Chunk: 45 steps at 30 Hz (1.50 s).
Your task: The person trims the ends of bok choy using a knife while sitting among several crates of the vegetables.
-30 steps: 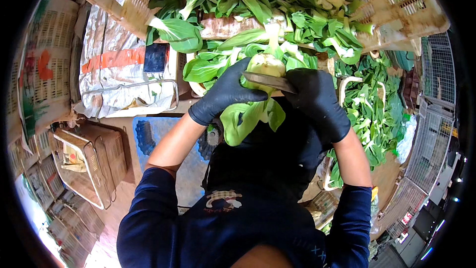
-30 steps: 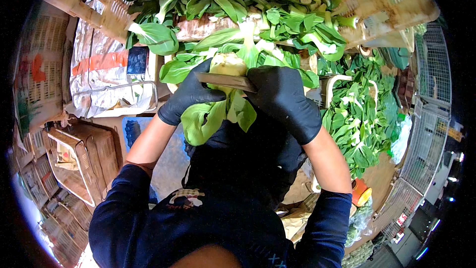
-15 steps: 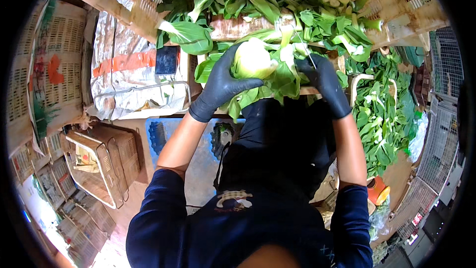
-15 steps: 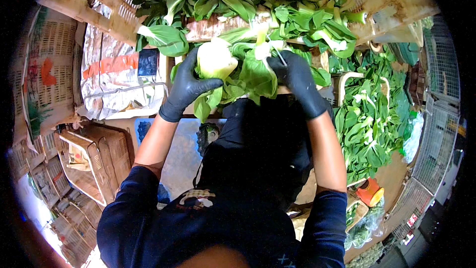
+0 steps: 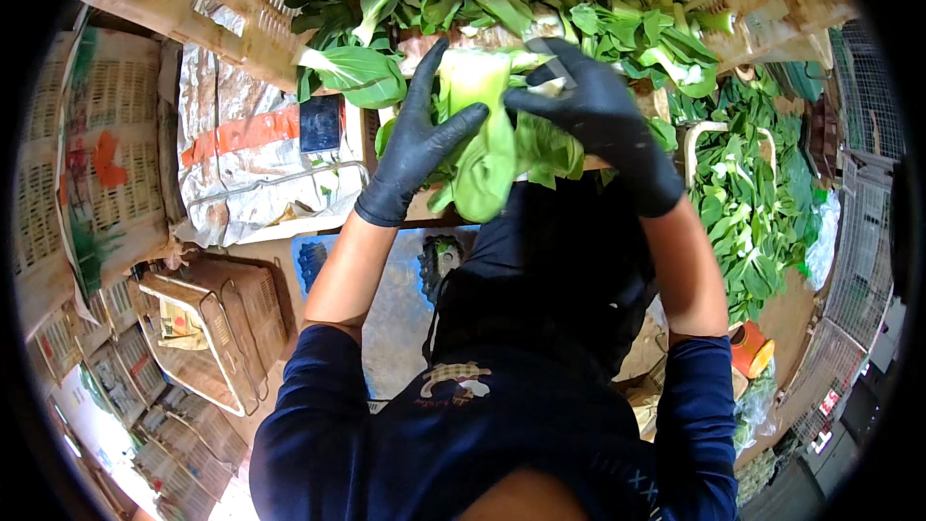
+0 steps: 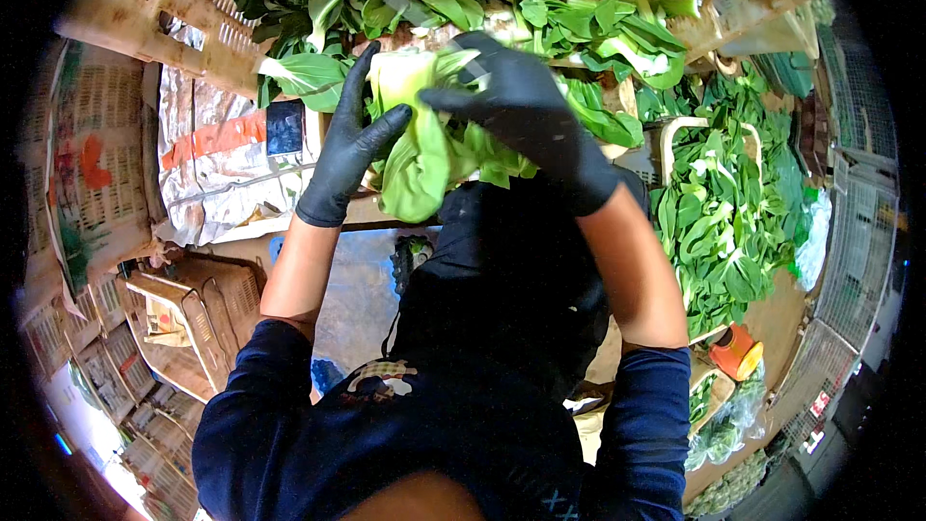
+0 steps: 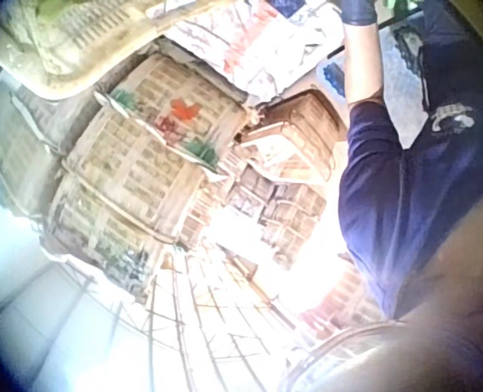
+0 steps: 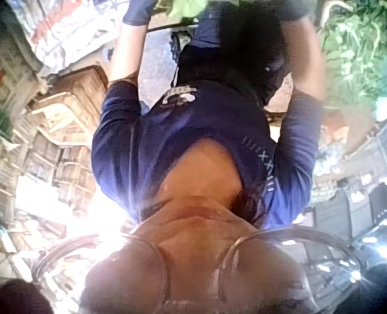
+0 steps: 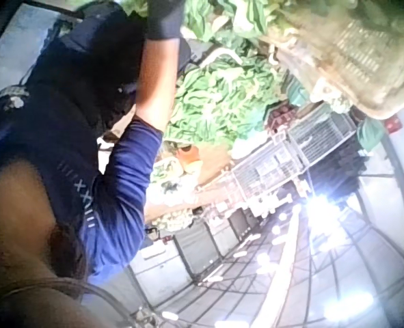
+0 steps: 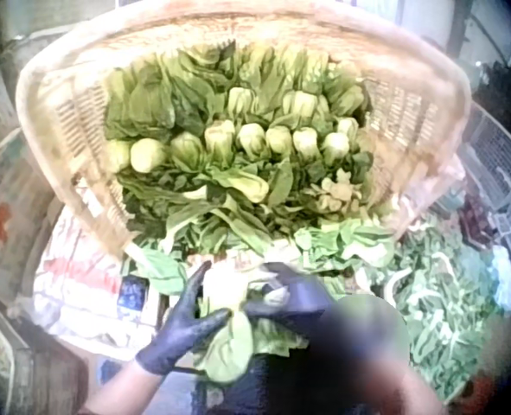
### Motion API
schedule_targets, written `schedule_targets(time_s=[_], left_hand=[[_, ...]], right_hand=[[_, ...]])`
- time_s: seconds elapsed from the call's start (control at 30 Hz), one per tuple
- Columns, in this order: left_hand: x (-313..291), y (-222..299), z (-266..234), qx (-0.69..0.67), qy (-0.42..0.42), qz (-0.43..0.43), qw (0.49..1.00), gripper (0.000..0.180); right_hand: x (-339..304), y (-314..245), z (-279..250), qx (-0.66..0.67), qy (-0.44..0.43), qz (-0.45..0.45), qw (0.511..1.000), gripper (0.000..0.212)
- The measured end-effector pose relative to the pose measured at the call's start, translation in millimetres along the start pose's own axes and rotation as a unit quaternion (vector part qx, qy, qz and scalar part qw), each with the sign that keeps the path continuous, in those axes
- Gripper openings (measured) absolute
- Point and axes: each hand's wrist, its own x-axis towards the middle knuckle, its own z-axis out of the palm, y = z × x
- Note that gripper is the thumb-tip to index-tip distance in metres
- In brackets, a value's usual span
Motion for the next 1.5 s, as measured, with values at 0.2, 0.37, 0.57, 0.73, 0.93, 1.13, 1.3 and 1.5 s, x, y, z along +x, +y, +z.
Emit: schedule_targets(time_s=[0.2, 0.37, 0.57, 0.73, 0.93, 1.13, 1.3, 1.5], left_hand=[[12.2, 12.6, -13.0, -0.074, -0.037, -0.064, 0.995, 0.066], [14.5, 5.3, -8.3, -0.171, -0.021, -0.144, 0.975, 0.053], [19.4, 9.4, 3.5, -0.038, -0.018, -0.095, 0.995, 0.031], [38.3, -4.2, -26.3, -0.118, -0.129, -0.089, 0.98, 0.023], [33.6, -27.5, -23.7, 0.319, -0.13, 0.061, 0.937, 0.044], [12.6, -28.2, 7.1, 0.249, -0.111, 0.047, 0.961, 0.05], [3.1, -33.3, 25.2, 0.182, -0.122, -0.007, 0.976, 0.049], [2.3, -25.3, 49.6, 0.165, -0.128, 0.045, 0.977, 0.046]], right_hand=[[3.9, 9.7, 7.1, 0.29, -0.077, 0.261, 0.917, 0.04], [2.0, 32.8, -16.5, -0.05, 0.001, 0.178, 0.983, 0.049], [2.4, -3.4, 20.4, 0.188, -0.028, 0.166, 0.968, 0.05], [-21.3, 15.3, -9.0, 0.439, -0.098, 0.269, 0.852, 0.06], [-119.3, 112.1, -46.5, 0.581, 0.185, 0.319, 0.726, 0.054], [-272.1, 126.7, -210.6, 0.416, 0.458, 0.395, 0.679, 0.057], [-285.9, 88.8, -306.0, 0.272, 0.615, 0.312, 0.671, 0.05], [-91.3, 103.5, -119.0, -0.075, 0.197, 0.192, 0.958, 0.056]])
